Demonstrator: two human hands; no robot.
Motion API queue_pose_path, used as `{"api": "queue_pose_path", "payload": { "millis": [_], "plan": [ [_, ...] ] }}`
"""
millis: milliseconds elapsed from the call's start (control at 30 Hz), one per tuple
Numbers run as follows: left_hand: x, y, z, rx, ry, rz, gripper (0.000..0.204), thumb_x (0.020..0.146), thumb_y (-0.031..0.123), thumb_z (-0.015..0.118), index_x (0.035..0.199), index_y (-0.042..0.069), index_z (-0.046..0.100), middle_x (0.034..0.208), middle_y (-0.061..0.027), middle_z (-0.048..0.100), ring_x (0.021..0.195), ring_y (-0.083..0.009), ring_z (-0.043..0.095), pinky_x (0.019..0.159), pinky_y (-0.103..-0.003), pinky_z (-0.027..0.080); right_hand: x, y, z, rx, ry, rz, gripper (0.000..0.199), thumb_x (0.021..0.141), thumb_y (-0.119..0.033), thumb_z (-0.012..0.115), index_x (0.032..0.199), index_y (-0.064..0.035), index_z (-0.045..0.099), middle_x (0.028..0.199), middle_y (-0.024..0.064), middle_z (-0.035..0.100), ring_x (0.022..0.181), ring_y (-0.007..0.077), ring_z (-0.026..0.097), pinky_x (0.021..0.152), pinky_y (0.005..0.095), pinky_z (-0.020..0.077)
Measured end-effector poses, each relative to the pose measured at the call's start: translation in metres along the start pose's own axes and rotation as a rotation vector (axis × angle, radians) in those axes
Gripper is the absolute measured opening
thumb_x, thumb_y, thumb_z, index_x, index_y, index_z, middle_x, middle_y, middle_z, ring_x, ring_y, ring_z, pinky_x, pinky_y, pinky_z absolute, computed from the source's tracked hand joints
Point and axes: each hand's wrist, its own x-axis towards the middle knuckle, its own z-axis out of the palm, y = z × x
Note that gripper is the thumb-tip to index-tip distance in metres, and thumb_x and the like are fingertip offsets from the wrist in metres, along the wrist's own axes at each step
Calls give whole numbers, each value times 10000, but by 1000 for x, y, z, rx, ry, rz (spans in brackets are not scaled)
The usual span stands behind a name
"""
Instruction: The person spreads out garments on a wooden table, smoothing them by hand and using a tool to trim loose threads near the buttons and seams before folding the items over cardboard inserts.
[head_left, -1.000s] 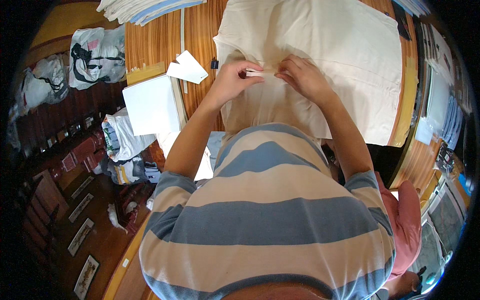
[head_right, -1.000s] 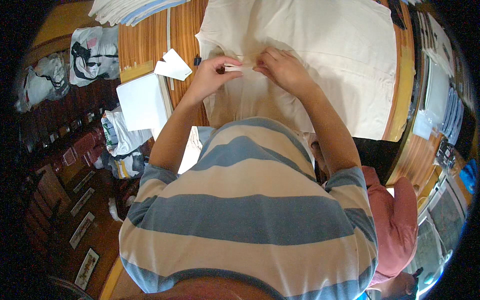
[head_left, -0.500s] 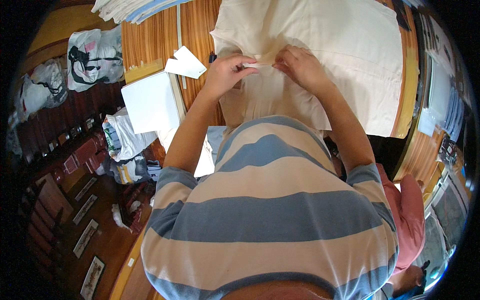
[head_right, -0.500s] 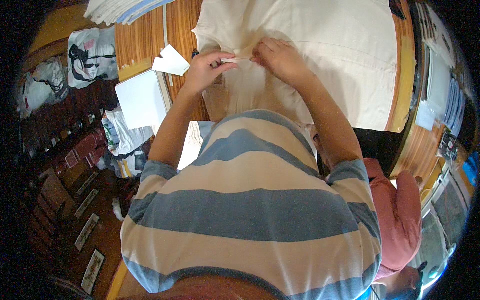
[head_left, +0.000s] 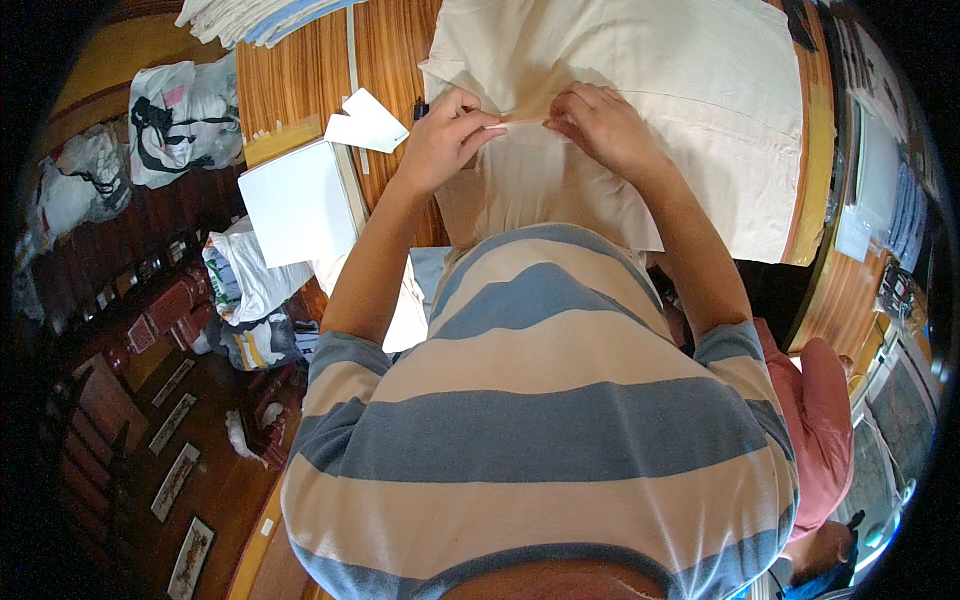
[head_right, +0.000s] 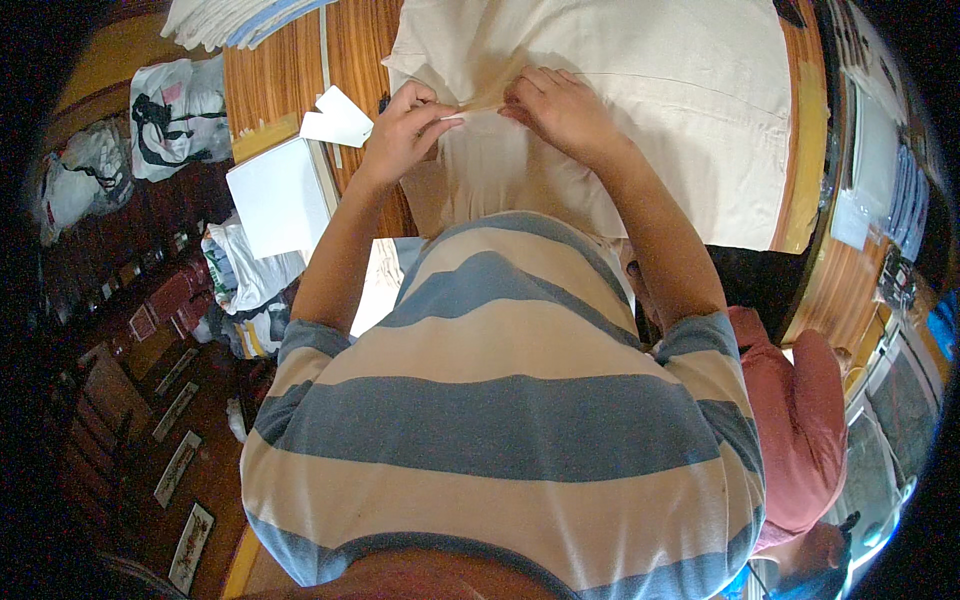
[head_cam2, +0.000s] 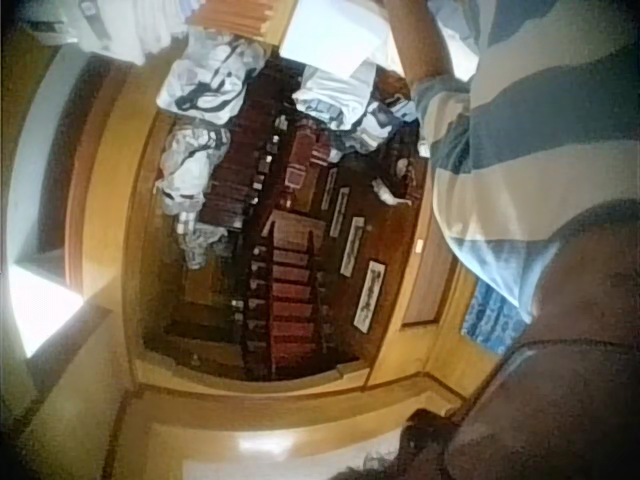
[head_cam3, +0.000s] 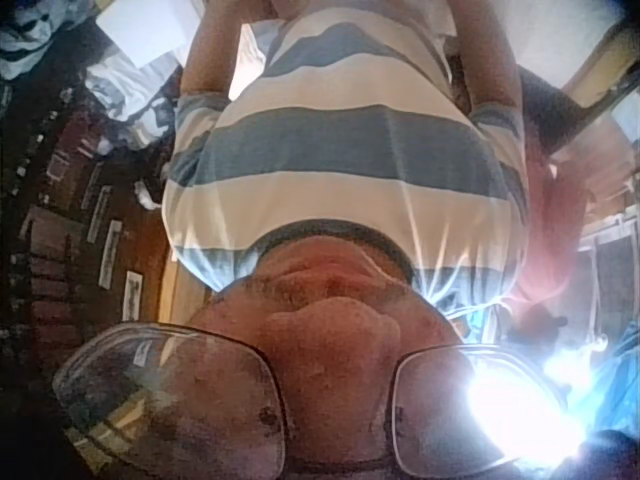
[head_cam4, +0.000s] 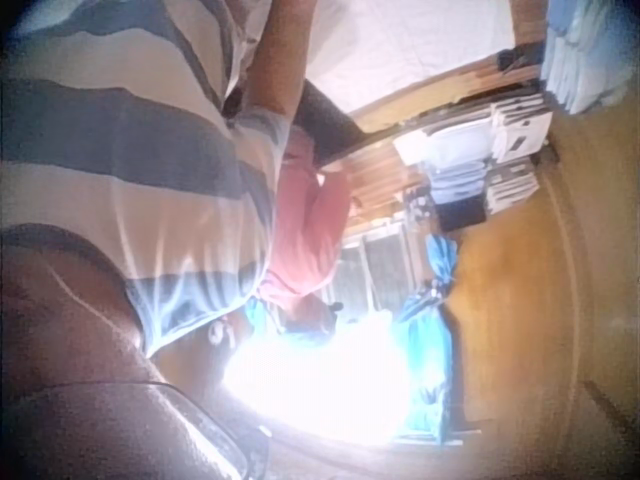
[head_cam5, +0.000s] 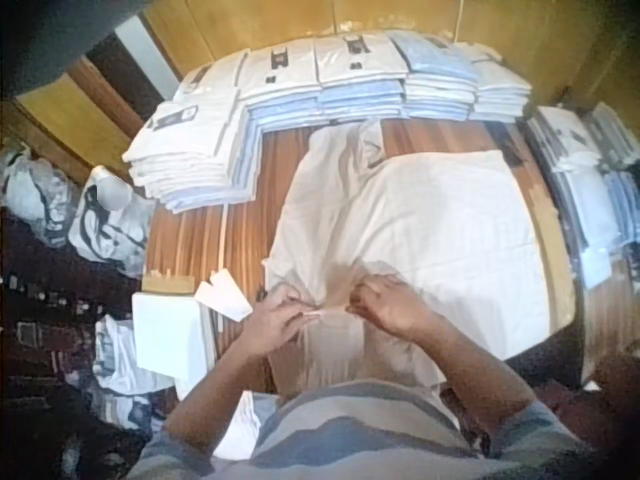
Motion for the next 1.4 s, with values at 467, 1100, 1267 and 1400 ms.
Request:
{"api": "queue_pose_path", "payload": {
  "millis": [467,1100,1267,1400],
  "plan": [
    [0,-8,-1,-191,24,-77,209,813,139,874,981,58,779,997,-44,703,918,-219,669,784,-337,549,3,-5,0,10,19,-16,218,945,-262,726,1016,-74,644,1007,87,693,968,317,676,874,436,528],
    [3,-13,-7,-80,29,50,194,810,95,868,974,24,789,986,-74,709,895,-238,676,774,-348,544,4,1,7,-173,-23,-167,190,938,-246,683,1053,-94,685,1050,63,668,1086,274,619,1001,407,474],
    [-1,-17,-2,-100,66,64,192,813,125,876,962,36,791,959,-68,709,881,-221,680,725,-322,556,8,-4,1,-148,24,-193,182,902,-176,740,1018,-57,666,1030,78,659,1071,303,619,1067,438,470],
    [0,-14,-3,-102,88,82,189,839,156,865,972,46,787,940,-64,713,820,-204,698,664,-307,565,8,-6,0,-136,4,-178,189,896,-167,742,1025,-53,663,1038,81,656,1074,305,617,1073,444,468]
  ]
}}
